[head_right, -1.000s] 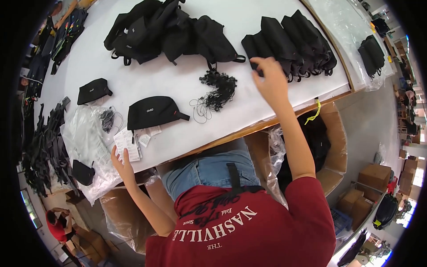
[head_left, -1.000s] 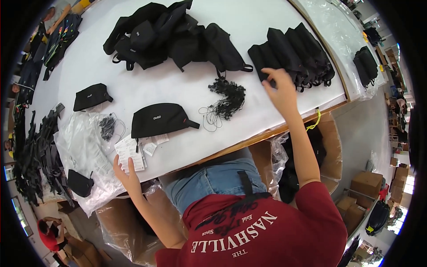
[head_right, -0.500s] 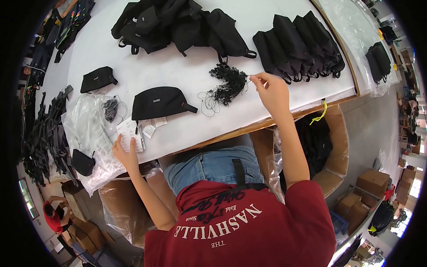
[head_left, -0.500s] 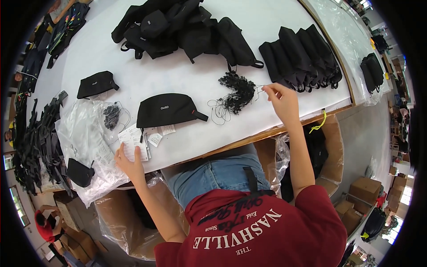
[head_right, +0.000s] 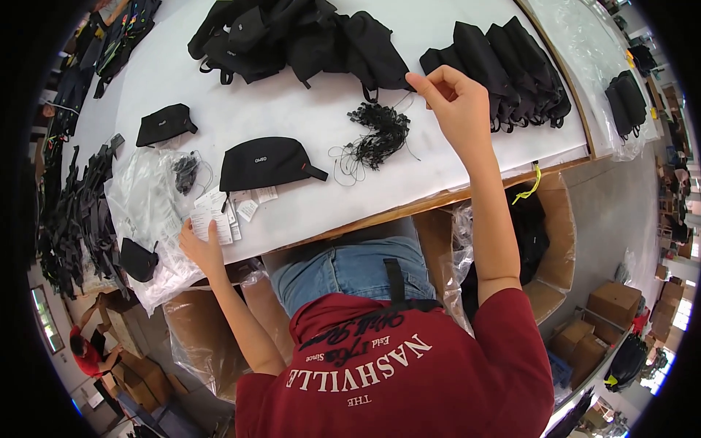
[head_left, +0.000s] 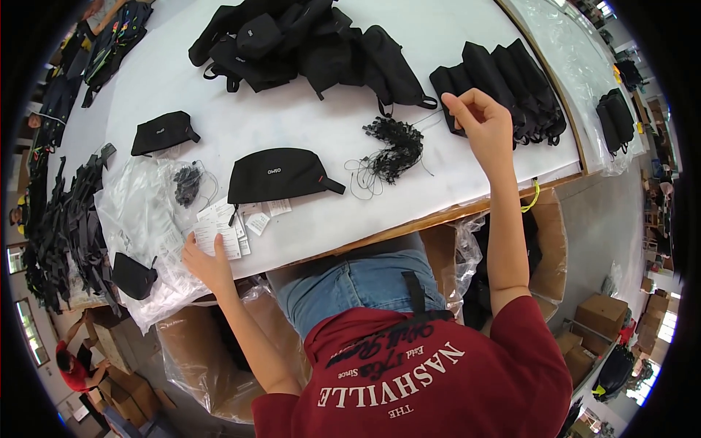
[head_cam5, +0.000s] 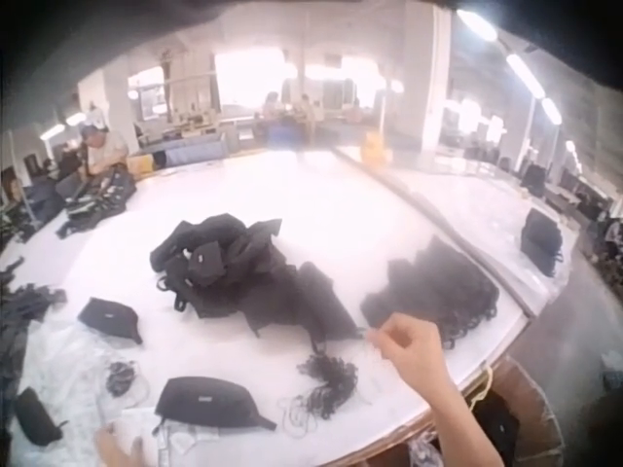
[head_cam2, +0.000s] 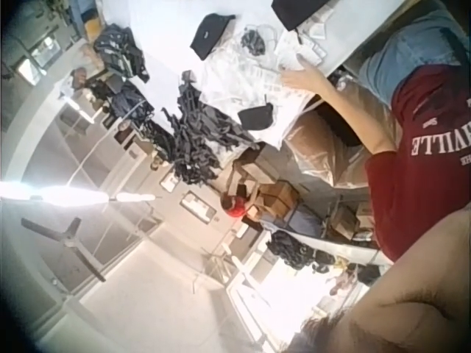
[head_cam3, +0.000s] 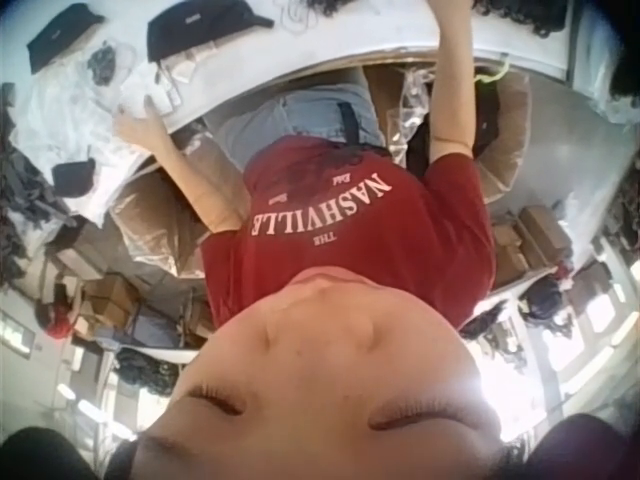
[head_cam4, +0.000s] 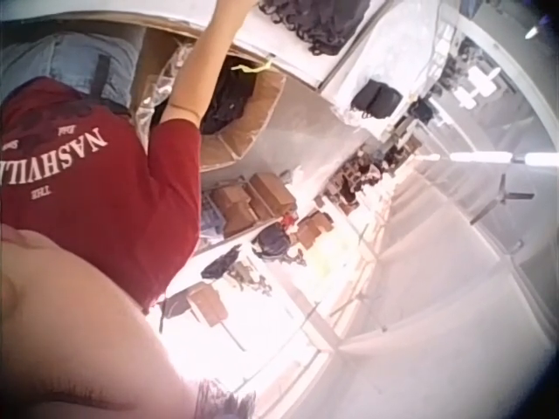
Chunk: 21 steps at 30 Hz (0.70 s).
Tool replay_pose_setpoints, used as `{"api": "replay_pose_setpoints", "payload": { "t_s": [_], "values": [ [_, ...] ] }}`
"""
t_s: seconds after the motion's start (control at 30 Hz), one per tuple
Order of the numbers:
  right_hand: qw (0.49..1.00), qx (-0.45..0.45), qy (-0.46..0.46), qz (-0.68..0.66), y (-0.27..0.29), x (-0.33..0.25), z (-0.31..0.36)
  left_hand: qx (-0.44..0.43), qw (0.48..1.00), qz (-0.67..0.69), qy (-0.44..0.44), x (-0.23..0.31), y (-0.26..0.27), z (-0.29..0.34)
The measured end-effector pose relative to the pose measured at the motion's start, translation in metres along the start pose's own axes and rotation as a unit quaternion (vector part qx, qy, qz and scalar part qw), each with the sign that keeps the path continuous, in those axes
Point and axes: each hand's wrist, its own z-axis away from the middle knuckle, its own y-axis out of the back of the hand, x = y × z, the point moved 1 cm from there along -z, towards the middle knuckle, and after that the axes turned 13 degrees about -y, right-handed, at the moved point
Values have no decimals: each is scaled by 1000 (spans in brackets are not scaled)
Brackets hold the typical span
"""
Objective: Placing silica gel packets and product information cards into small black pouches.
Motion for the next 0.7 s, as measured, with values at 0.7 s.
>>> {"api": "replay_pose_setpoints", "payload": {
  "t_s": [0.7],
  "values": [
    [859,-335,-186,-338,-46,-16,48,-66,795,569,198,117,65,16]
  ]
}}
